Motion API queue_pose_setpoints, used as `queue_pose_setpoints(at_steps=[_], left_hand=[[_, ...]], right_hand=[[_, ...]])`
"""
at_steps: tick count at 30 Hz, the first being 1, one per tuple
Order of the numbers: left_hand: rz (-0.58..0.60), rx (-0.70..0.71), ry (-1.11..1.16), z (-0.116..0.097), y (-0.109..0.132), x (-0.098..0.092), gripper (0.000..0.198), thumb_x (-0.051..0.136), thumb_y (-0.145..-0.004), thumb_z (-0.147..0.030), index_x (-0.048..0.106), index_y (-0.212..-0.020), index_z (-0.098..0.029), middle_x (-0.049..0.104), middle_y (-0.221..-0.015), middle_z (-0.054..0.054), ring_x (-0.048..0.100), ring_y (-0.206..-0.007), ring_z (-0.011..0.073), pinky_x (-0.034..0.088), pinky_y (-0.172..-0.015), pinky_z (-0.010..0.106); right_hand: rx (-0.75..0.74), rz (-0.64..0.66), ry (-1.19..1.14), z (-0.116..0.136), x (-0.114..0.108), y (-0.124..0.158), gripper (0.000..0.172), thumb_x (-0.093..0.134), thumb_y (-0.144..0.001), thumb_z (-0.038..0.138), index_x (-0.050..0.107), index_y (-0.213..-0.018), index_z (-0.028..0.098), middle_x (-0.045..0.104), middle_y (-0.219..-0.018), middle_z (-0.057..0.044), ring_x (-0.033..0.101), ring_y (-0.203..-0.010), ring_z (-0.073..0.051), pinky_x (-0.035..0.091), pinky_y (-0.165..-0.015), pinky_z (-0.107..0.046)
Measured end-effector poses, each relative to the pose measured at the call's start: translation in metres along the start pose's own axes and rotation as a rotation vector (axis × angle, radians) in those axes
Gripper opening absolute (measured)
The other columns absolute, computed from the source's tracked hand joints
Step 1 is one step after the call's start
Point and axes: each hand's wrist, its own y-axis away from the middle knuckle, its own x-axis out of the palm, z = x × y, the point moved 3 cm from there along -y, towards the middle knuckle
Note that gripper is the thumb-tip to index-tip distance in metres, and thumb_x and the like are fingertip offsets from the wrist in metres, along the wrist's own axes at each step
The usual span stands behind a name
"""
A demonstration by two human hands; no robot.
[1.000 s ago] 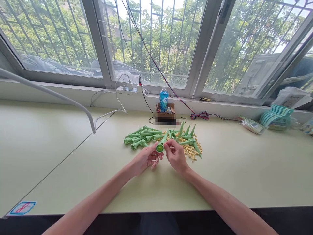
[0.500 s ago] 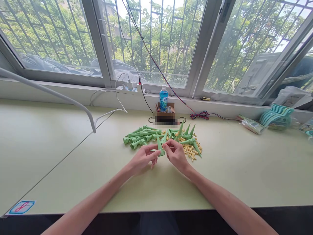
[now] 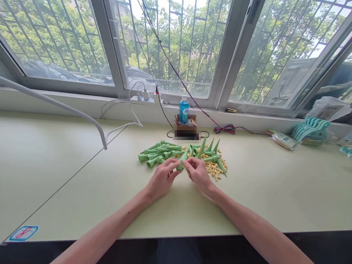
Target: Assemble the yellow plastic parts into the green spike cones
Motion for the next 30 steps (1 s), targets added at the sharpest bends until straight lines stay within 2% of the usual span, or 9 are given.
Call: queue_pose_setpoints(at_steps=[5,10,14,17,19,25,27,30], left_hand=[[-0.044,-0.075,-0.03,-0.0006,-0.0021,0.001,0.024,0.053,-0.094,-0.026,0.067,-0.114,-0.026,0.062,-0.107,0.004,0.051,-0.059,0.0074,0.048,-0.054,0.022],[-0.084,-0.342,0.117,-0.0008,-0.005,-0.0009,0.024,0.063,-0.086,-0.039,0.06,-0.1,-0.02,0.063,-0.102,0.004,0.052,-0.054,0.0072,0.046,-0.048,0.021],[0.003,-0.539,0.339,0.0008,-0.0047,0.0017,0.034,0.068,-0.08,-0.049,0.053,-0.085,-0.019,0.062,-0.08,0.0,0.053,-0.046,0.0083,0.039,-0.039,0.019],[0.12,-0.638,0.472,0.0017,-0.0039,0.0054,0.034,0.066,-0.082,-0.049,0.054,-0.077,-0.017,0.054,-0.055,-0.004,0.049,-0.04,0.0084,0.039,-0.04,0.019],[0.174,-0.681,0.587,0.0016,-0.0037,0.007,0.033,0.066,-0.083,-0.047,0.057,-0.074,-0.016,0.051,-0.05,-0.004,0.048,-0.041,0.0081,0.04,-0.041,0.019],[0.186,-0.815,0.98,0.0013,-0.0046,0.008,0.025,0.07,-0.079,-0.036,0.064,-0.079,-0.012,0.06,-0.079,0.004,0.049,-0.05,0.0058,0.043,-0.041,0.018],[0.176,-0.844,1.056,0.0015,-0.0047,0.0085,0.028,0.066,-0.081,-0.04,0.065,-0.081,-0.012,0.06,-0.082,0.005,0.05,-0.053,0.0069,0.045,-0.041,0.018],[0.18,-0.828,1.056,0.0018,-0.0041,0.0091,0.038,0.063,-0.085,-0.05,0.066,-0.086,-0.012,0.059,-0.083,0.005,0.049,-0.053,0.0069,0.045,-0.043,0.019]], right_hand=[[-0.02,-0.04,0.008,0.0001,0.0004,0.0003,0.033,0.062,-0.086,0.045,0.053,-0.069,0.019,0.044,-0.048,0.007,0.034,-0.038,-0.007,0.026,-0.039,-0.022],[-0.082,-0.066,0.027,-0.0016,0.0006,0.001,0.03,0.059,-0.089,0.046,0.055,-0.075,0.019,0.046,-0.052,0.006,0.037,-0.04,-0.008,0.03,-0.04,-0.022],[-0.124,-0.083,0.058,-0.0031,-0.0003,0.0006,0.029,0.057,-0.09,0.046,0.055,-0.079,0.02,0.046,-0.056,0.005,0.038,-0.043,-0.008,0.031,-0.041,-0.022],[-0.157,-0.09,0.087,-0.0025,-0.001,0.0004,0.029,0.056,-0.091,0.047,0.055,-0.08,0.02,0.046,-0.059,0.004,0.037,-0.045,-0.009,0.029,-0.041,-0.022],[-0.187,-0.089,0.112,-0.001,-0.0013,0.0009,0.028,0.056,-0.091,0.045,0.056,-0.08,0.02,0.047,-0.061,0.004,0.037,-0.046,-0.009,0.028,-0.042,-0.022],[-0.262,-0.064,0.2,0.0048,-0.001,0.0037,0.027,0.052,-0.094,0.042,0.057,-0.08,0.019,0.053,-0.067,0.001,0.042,-0.051,-0.01,0.034,-0.047,-0.023],[-0.269,-0.049,0.202,0.0054,-0.0004,0.004,0.027,0.052,-0.094,0.041,0.056,-0.079,0.019,0.052,-0.066,0.002,0.044,-0.051,-0.01,0.035,-0.048,-0.023],[-0.28,-0.017,0.186,0.0058,0.0011,0.0043,0.026,0.053,-0.094,0.04,0.056,-0.078,0.02,0.052,-0.064,0.003,0.045,-0.051,-0.01,0.037,-0.049,-0.023]])
